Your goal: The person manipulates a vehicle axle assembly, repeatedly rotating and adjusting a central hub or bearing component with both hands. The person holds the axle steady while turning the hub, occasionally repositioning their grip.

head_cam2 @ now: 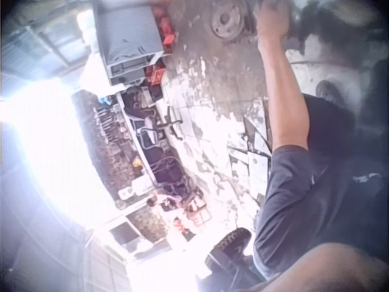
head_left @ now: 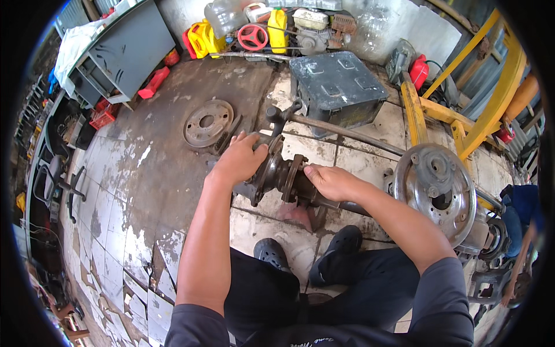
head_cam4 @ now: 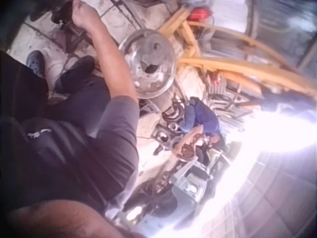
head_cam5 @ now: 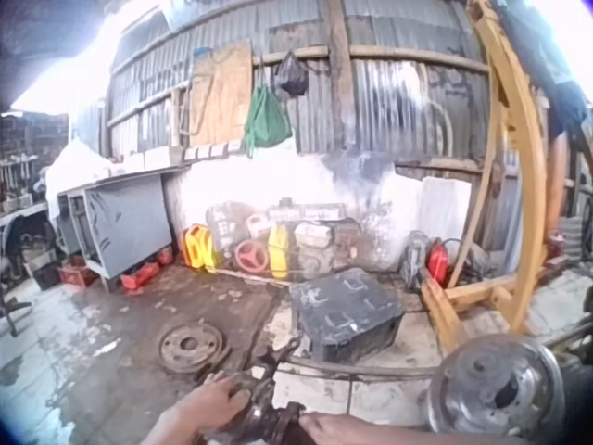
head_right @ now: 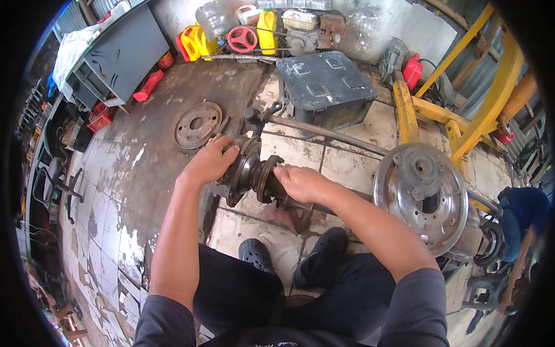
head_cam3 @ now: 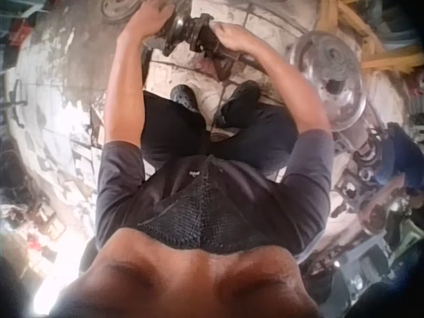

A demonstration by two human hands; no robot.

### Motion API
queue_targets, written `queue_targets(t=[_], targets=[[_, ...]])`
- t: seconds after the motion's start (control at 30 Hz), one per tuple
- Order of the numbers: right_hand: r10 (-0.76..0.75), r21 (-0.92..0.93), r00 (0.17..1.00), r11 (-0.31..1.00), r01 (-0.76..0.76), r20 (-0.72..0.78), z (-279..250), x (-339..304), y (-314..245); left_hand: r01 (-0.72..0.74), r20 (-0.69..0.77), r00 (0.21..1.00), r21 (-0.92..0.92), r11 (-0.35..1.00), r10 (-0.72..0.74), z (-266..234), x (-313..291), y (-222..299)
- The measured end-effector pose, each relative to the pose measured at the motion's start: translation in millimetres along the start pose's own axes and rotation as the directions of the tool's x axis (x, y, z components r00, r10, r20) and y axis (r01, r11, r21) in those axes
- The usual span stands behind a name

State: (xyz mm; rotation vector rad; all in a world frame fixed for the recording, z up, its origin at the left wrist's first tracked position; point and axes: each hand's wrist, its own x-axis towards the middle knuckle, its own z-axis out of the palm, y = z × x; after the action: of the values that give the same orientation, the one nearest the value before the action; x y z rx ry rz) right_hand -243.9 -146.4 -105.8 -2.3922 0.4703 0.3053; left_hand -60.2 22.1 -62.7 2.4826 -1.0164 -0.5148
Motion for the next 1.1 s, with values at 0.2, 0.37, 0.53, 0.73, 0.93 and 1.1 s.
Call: queue_targets(t=[0.2, 0.37, 0.53, 0.73, 0.93, 1.1], targets=[[0.161, -0.019, 0.983, 0.987, -0.160, 0.093, -14, 10, 0, 0.024, -0.018, 1.000, -0.007, 1.000, -0.025, -1, -2, 6], [0.123, -0.020, 0.989, 0.992, -0.122, 0.076, -20, 8, -10, 0.018, 0.005, 1.000, 0.016, 1.000, -0.018, -6, 4, 2], [0.171, -0.037, 0.978, 0.985, -0.168, 0.118, -26, 2, -22, -0.007, 0.018, 1.000, 0.016, 1.000, 0.007, -5, 6, 1], [0.147, -0.121, 0.989, 0.982, -0.142, 0.032, -28, 12, 15, -0.026, 0.029, 0.999, 0.036, 0.999, 0.025, -3, 13, -3], [0.098, -0.035, 0.995, 0.995, -0.098, 0.016, -44, 15, 4, 0.001, 0.026, 1.000, 0.004, 1.000, -0.001, -5, 10, -2], [0.075, -0.130, 0.987, 0.990, -0.056, 0.144, -20, 24, -5, 0.018, -0.007, 1.000, -0.007, 1.000, -0.018, -6, 8, 4]])
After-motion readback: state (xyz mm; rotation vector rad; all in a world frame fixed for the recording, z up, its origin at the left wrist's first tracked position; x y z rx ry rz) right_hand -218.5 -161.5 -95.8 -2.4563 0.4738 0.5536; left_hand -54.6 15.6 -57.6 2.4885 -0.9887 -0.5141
